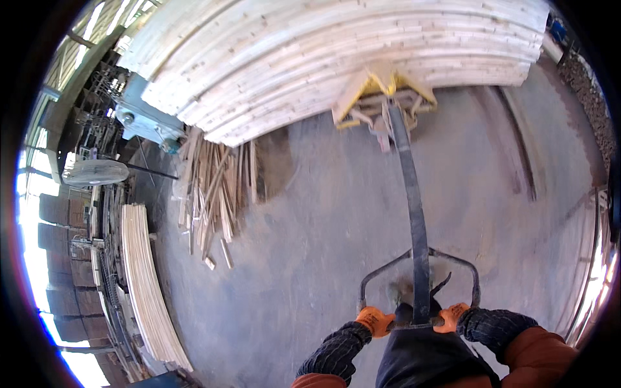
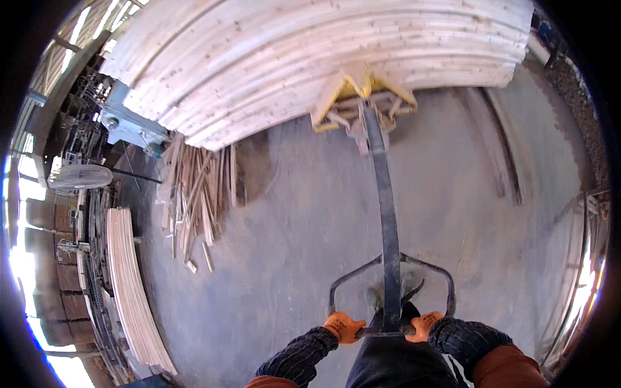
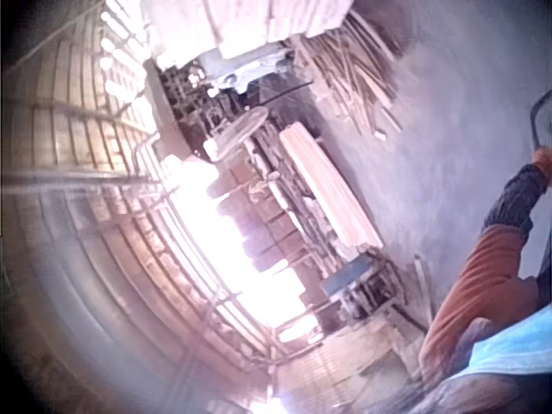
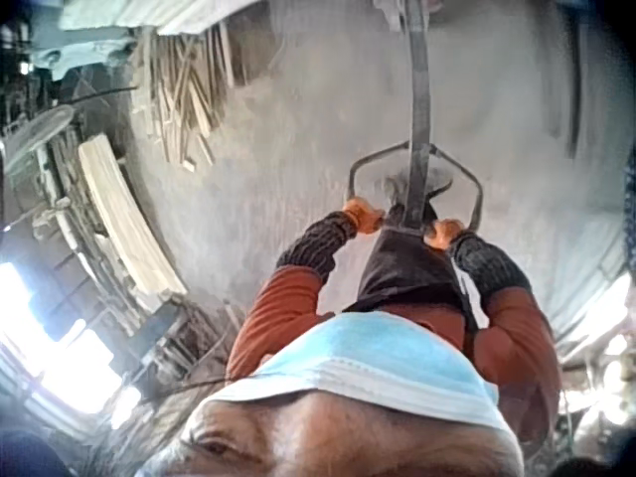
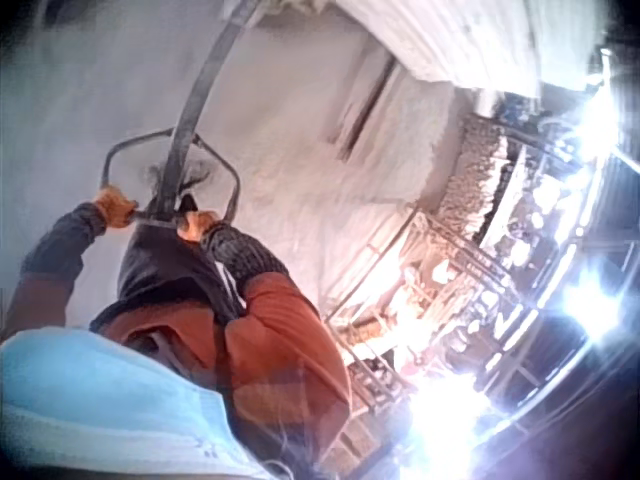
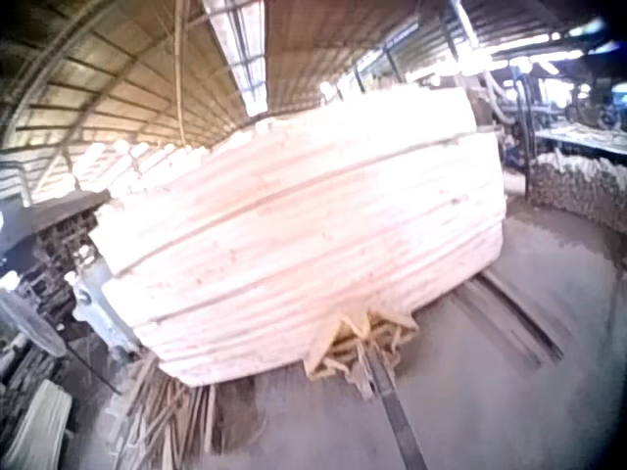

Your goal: The person maneuvers a manual pallet jack to transport a large stack of lumber across a factory floor.

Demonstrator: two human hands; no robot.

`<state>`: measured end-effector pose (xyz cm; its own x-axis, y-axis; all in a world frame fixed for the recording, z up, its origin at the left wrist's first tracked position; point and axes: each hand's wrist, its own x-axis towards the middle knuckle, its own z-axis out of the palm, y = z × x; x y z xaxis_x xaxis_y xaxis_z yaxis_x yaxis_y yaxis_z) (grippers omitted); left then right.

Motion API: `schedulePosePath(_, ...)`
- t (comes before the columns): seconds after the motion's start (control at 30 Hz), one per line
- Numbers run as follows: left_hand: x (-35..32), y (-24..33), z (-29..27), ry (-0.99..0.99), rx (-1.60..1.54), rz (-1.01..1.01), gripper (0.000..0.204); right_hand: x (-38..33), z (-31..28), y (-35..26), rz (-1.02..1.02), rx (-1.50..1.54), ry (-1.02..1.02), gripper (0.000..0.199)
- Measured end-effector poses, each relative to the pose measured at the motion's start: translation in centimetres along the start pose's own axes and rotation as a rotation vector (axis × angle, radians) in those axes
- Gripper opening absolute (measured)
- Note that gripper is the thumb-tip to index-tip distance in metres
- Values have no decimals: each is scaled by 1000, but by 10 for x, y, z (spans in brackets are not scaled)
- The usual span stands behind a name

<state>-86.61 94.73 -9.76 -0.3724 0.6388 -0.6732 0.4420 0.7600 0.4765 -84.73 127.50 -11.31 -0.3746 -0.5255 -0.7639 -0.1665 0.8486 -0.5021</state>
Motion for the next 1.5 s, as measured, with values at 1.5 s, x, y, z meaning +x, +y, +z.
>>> schedulePosePath(1.5, -29, 13, -73, -127, -84, 56, 45, -39, -51, -24, -98, 117, 24, 59)
